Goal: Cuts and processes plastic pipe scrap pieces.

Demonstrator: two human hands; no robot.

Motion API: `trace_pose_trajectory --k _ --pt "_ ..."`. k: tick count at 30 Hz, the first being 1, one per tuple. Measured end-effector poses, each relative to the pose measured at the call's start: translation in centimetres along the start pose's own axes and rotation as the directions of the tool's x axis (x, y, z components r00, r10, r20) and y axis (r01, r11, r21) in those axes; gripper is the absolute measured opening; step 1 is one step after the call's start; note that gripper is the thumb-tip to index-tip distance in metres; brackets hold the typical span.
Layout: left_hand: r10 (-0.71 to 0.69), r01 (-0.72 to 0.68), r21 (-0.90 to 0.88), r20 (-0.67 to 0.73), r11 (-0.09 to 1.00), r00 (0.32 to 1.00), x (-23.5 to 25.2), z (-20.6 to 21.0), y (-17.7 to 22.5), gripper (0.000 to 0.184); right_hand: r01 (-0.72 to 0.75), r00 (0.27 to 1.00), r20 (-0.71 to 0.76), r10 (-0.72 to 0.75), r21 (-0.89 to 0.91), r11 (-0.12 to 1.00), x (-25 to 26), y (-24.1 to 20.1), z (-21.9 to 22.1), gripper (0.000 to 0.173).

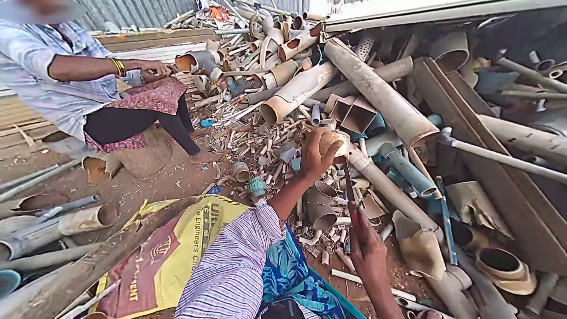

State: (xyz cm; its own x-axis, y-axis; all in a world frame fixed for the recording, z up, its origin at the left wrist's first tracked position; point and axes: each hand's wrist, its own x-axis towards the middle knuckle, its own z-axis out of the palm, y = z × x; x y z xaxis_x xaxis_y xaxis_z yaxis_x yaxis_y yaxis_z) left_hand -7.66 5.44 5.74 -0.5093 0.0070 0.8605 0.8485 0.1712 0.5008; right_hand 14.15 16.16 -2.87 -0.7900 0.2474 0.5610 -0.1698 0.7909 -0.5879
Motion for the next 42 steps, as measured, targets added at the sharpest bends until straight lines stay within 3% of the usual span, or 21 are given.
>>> trace_pose_trajectory --k 4,10,16,20,26,33,37,42 --pt "0.041 -0.046 0.066 0.072 0.997 0.997 -0.2 -0.1 -0.6 0.043 -0.043 0.987 0.153 0.042 0.001 0.999 0.3 0.6 -0.4 0.053" --pt "0.023 -0.032 0.113 0.08 0.993 0.997 0.5 -0.4 -1.5 0.042 -0.022 0.98 0.201 0.009 0.059 0.998 0.9 0.1 -2.1 0.052" --pt "-0.198 0.204 0.119 -0.06 0.972 0.978 2.2 -2.1 -3.2 0.04 0.022 0.975 0.22 -0.014 -0.031 0.999 1.7 -0.1 -5.6 0.054" --pt "-0.397 0.403 -0.003 -0.18 0.915 0.9 3.0 -3.0 -3.7 0.036 0.03 0.987 0.158 -0.024 -0.038 0.999 1.8 -0.3 -6.7 0.051" --pt "-0.688 0.639 -0.256 -0.234 0.725 0.687 3.6 -3.4 -4.1 0.047 0.058 0.988 0.144 -0.055 -0.017 0.998 1.8 -0.4 -6.9 0.049" --pt "-0.74 0.655 -0.351 -0.224 0.669 0.635 3.8 -3.4 -3.7 0.043 0.077 0.985 0.154 -0.077 0.001 0.997 1.6 -1.1 -7.0 0.049" --pt "-0.771 0.668 -0.402 -0.191 0.626 0.607 3.9 -3.5 -3.1 0.046 0.108 0.991 0.069 -0.116 0.116 0.987 1.5 -1.5 -7.4 0.051" --pt "-0.765 0.653 -0.423 -0.181 0.628 0.618 4.1 -3.5 -1.9 0.04 0.247 0.953 -0.235 -0.193 0.224 0.943 0.6 -2.4 -5.1 0.061"
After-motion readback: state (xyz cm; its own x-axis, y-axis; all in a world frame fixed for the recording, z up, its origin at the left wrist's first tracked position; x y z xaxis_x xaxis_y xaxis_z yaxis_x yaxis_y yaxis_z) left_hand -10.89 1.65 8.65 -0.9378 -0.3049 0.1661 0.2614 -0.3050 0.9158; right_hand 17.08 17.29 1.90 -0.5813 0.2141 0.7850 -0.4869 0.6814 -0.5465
